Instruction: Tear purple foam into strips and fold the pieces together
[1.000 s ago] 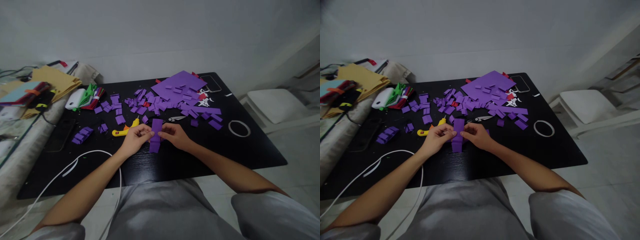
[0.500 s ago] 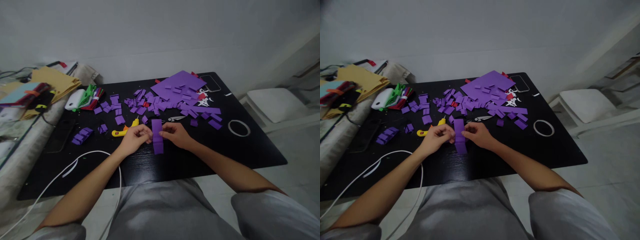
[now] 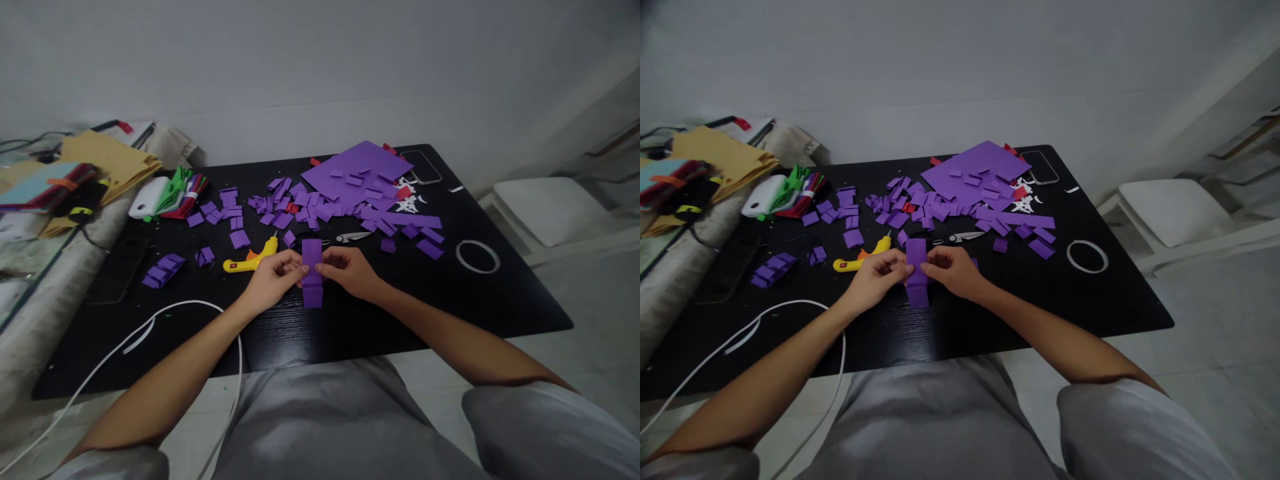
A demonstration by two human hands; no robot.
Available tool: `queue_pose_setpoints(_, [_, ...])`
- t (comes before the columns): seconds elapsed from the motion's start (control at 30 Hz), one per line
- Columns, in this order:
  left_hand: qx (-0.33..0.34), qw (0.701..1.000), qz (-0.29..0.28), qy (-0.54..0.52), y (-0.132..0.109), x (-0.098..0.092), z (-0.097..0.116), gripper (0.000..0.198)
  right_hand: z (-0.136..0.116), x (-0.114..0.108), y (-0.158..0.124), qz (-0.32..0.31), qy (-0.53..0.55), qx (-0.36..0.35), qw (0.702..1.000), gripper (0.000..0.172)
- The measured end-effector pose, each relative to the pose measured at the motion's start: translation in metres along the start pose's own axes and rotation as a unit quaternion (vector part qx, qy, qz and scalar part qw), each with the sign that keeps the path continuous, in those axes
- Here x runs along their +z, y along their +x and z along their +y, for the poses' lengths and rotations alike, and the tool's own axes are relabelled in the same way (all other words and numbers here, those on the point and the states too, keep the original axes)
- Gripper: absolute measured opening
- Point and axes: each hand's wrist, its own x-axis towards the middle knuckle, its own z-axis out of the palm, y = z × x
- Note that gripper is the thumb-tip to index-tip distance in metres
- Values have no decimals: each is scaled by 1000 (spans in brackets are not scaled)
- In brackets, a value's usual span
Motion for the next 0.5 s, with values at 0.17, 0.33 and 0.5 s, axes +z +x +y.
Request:
queue_pose_setpoints(0.17, [10, 1000, 5, 0, 0, -1, -2, 26, -1, -2, 1, -7, 10, 5, 1000, 26])
queue_pose_setpoints(0.33, [37, 998, 53, 8, 3, -8, 3, 26, -4, -13, 6, 40, 36, -11, 998, 20])
queue_pose_setpoints(0.5, [20, 999, 40, -8, 2, -5, 2, 26, -6, -8, 4, 27, 58, -6, 998, 26])
